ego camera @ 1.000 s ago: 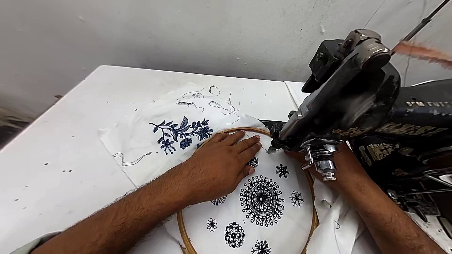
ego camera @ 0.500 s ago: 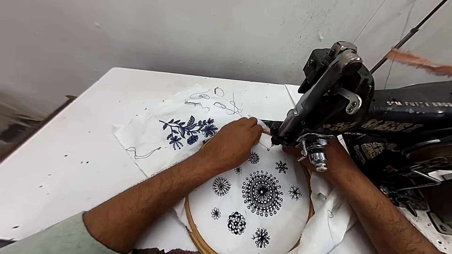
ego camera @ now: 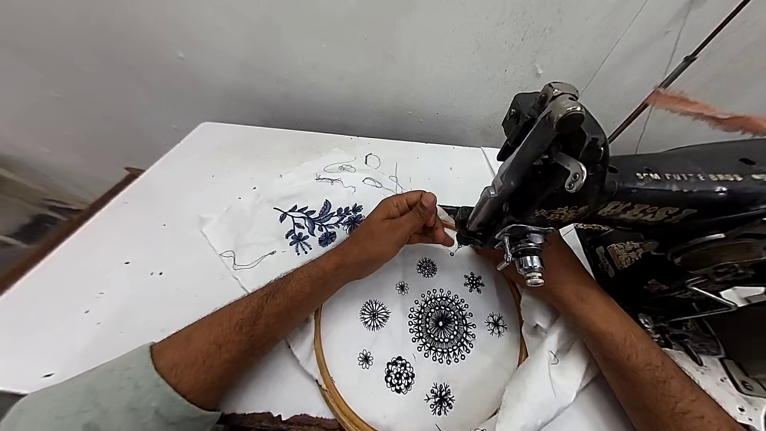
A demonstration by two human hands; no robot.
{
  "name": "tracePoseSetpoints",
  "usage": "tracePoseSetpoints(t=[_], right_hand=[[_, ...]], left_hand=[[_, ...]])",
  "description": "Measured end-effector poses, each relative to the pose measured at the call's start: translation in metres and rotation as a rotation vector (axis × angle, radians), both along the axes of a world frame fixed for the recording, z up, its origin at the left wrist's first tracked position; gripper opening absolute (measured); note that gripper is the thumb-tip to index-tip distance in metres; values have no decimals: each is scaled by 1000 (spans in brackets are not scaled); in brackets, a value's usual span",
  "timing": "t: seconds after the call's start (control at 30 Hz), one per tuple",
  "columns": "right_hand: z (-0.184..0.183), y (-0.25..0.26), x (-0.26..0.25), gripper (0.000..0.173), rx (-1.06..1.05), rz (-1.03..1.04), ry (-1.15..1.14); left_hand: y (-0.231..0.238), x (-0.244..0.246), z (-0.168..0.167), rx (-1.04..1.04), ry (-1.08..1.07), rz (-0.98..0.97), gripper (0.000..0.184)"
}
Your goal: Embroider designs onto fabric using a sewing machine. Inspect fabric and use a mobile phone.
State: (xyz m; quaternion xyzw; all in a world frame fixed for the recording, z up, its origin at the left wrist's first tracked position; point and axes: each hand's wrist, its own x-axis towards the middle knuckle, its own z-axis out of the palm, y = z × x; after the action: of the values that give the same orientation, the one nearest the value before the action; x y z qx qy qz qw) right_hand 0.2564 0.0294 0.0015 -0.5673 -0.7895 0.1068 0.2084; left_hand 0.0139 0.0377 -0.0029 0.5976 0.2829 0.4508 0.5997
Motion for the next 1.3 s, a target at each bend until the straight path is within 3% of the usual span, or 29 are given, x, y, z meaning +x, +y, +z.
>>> tracePoseSetpoints(t=[0.17, 0.23, 0.3, 0.33, 0.37, 0.4, 0.43, 0.5, 0.6, 0.67, 1.0, 1.3], right_hand=[[1, 2, 1, 14, -12, 21, -5], [-2, 3, 2, 14, 0, 27, -5], [-3, 4, 3, 16, 34, 24, 1], [0, 1, 2, 16, 25, 3, 13], [8, -4, -2, 16, -25, -45, 37], [15, -8, -5, 17, -58, -89, 59], [19, -11, -6, 18, -54, -108, 71], [23, -13, -7, 22, -53, -122, 55], [10, -8, -3, 14, -65, -118, 14], [5, -8, -3, 14, -63, -131, 21], [-16, -6, 3, 22, 112, -68, 97], [-5, -10, 1, 20, 50, -115, 98]], left_hand=[[0, 4, -6, 132, 294, 47, 34], [-2, 2, -8, 300, 464, 183, 33], [-4, -4, -7, 574, 759, 423, 20], [-6, -8, -1, 628, 924, 480, 25], [-7, -12, 6, 628, 1067, 489, 45], [-7, -16, 9, 641, 1143, 485, 53], [-7, -19, 9, 692, 1184, 484, 46], [-11, -19, 5, 778, 1203, 407, 35], [-25, -12, 0, 713, 1298, 141, 52], [-31, -9, -4, 697, 1386, 85, 59], [-33, -10, -4, 687, 1419, 81, 59], [-33, -9, -6, 723, 1407, 94, 60]])
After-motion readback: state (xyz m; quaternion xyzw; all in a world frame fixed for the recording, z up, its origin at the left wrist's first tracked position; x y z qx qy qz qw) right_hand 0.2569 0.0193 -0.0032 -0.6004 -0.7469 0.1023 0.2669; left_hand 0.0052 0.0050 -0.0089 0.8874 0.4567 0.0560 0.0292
